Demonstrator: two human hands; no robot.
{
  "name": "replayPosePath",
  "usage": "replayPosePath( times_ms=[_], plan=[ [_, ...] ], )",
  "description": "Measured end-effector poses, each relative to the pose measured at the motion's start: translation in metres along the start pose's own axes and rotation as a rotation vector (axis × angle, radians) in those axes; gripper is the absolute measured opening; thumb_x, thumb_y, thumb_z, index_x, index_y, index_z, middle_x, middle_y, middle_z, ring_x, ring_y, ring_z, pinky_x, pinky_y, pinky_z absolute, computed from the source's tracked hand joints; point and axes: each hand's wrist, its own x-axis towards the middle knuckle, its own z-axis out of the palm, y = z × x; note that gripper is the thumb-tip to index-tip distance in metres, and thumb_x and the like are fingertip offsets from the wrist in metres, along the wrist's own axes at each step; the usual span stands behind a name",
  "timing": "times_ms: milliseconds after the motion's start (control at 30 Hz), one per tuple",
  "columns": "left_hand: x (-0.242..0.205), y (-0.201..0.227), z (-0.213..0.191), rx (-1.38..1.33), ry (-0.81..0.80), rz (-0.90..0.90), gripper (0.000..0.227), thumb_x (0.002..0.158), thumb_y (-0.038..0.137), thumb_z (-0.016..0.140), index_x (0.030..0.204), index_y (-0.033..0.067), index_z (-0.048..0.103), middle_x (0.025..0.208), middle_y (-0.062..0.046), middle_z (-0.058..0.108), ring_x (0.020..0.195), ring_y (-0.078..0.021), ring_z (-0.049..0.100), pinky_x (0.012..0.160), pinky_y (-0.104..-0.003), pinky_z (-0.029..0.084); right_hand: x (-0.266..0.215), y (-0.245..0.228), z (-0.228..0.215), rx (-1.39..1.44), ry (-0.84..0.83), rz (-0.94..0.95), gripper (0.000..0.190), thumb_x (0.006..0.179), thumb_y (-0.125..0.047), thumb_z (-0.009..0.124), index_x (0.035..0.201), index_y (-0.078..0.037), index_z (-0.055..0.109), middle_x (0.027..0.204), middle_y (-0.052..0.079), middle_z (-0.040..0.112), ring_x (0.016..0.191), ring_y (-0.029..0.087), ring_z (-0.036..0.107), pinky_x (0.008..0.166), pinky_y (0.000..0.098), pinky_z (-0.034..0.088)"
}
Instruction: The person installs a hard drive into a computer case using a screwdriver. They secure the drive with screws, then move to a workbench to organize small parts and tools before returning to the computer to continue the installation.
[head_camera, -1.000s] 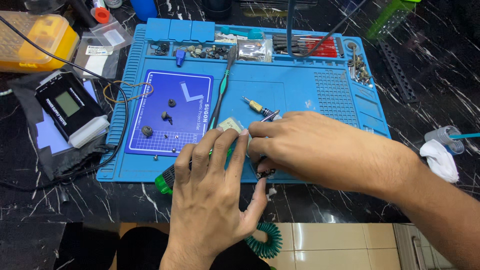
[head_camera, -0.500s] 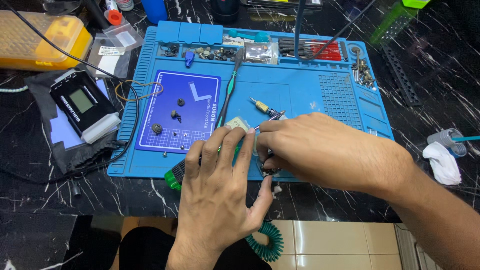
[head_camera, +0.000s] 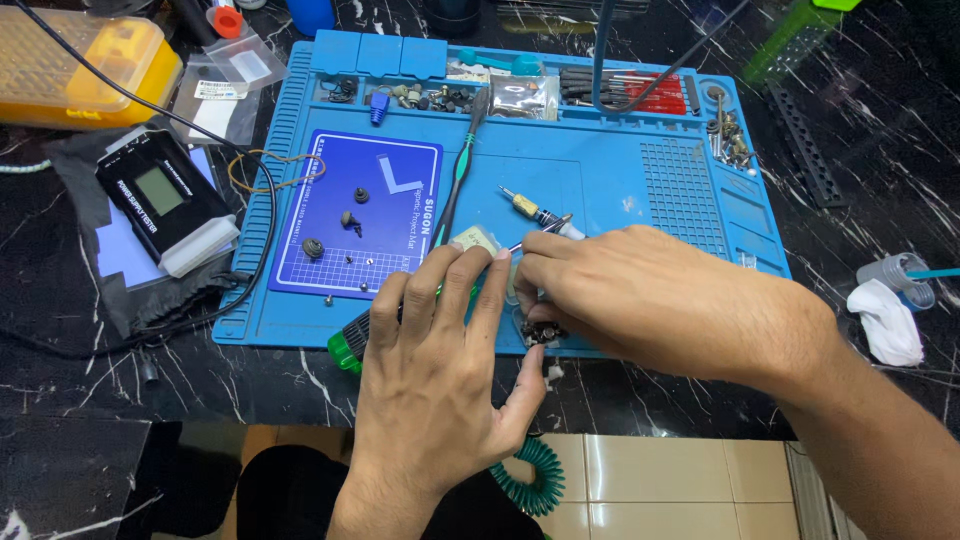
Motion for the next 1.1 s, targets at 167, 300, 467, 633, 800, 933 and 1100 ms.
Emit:
replayPosePath(
  times_ms=[167,300,467,633,800,933,1100],
  plan=[
    [0.0,0.0,0.0,-0.003,-0.006,0.001,0.077,0.099,0.053,0.07,0.156,0.0024,0.068,0.154,-0.014,0.064,0.15,-0.0344,0.054,0.125,-0.051,0.037,-0.001,0.004,-0.003,0.024,0.019,0.024,0.026,0.123,-0.039,0.055,0.106,-0.021,0.06,0.117,-0.001,0.063,0.071,0.041,0.063,0.062,0.0566,0.048],
    [0.001,0.0,0.0,0.005,-0.001,0.003,0.075,0.099,0.053,0.07,0.155,0.0031,0.069,0.154,-0.014,0.065,0.151,-0.0345,0.054,0.125,-0.051,0.037,0.0,0.003,0.0,0.016,0.052,0.001,0.017,0.117,-0.039,0.067,0.118,-0.023,0.066,0.12,-0.001,0.067,0.078,0.046,0.071,0.062,0.0623,0.053],
    [0.0,0.001,0.0,0.009,-0.007,-0.005,0.077,0.098,0.054,0.071,0.156,0.0032,0.068,0.154,-0.014,0.065,0.15,-0.0346,0.055,0.126,-0.052,0.036,0.003,-0.001,-0.003,0.023,0.071,-0.021,0.005,0.111,-0.028,0.071,0.113,-0.023,0.071,0.118,-0.003,0.071,0.08,0.043,0.072,0.061,0.0607,0.052],
    [0.0,0.001,0.0,0.0,-0.001,-0.003,0.077,0.098,0.052,0.07,0.157,0.0031,0.068,0.154,-0.014,0.065,0.151,-0.0349,0.055,0.125,-0.052,0.037,0.007,-0.003,-0.001,-0.026,0.021,0.032,0.008,0.109,-0.027,0.065,0.103,-0.024,0.069,0.111,-0.003,0.068,0.081,0.04,0.074,0.065,0.0622,0.053],
    [-0.001,0.0,0.001,-0.002,-0.004,0.001,0.077,0.098,0.053,0.07,0.156,0.0025,0.068,0.154,-0.015,0.064,0.152,-0.0352,0.053,0.125,-0.052,0.036,0.002,-0.002,0.004,-0.029,0.061,-0.015,0.006,0.108,-0.019,0.068,0.108,-0.022,0.063,0.113,-0.001,0.067,0.077,0.04,0.072,0.061,0.0592,0.053],
    [-0.001,0.0,0.001,-0.006,-0.002,0.005,0.076,0.098,0.053,0.07,0.156,0.0026,0.069,0.154,-0.015,0.064,0.151,-0.0354,0.053,0.126,-0.052,0.036,0.0,-0.002,0.01,-0.003,0.101,-0.036,0.008,0.113,-0.024,0.065,0.11,-0.019,0.06,0.115,0.001,0.065,0.069,0.042,0.07,0.057,0.0613,0.052],
    [-0.001,0.0,0.001,-0.006,0.001,0.004,0.075,0.098,0.053,0.071,0.154,0.0027,0.069,0.154,-0.015,0.065,0.151,-0.035,0.053,0.126,-0.052,0.036,-0.006,-0.005,0.012,0.017,0.108,-0.05,0.004,0.113,-0.02,0.062,0.111,-0.019,0.058,0.114,0.002,0.063,0.083,0.036,0.07,0.062,0.0583,0.054]
  ],
)
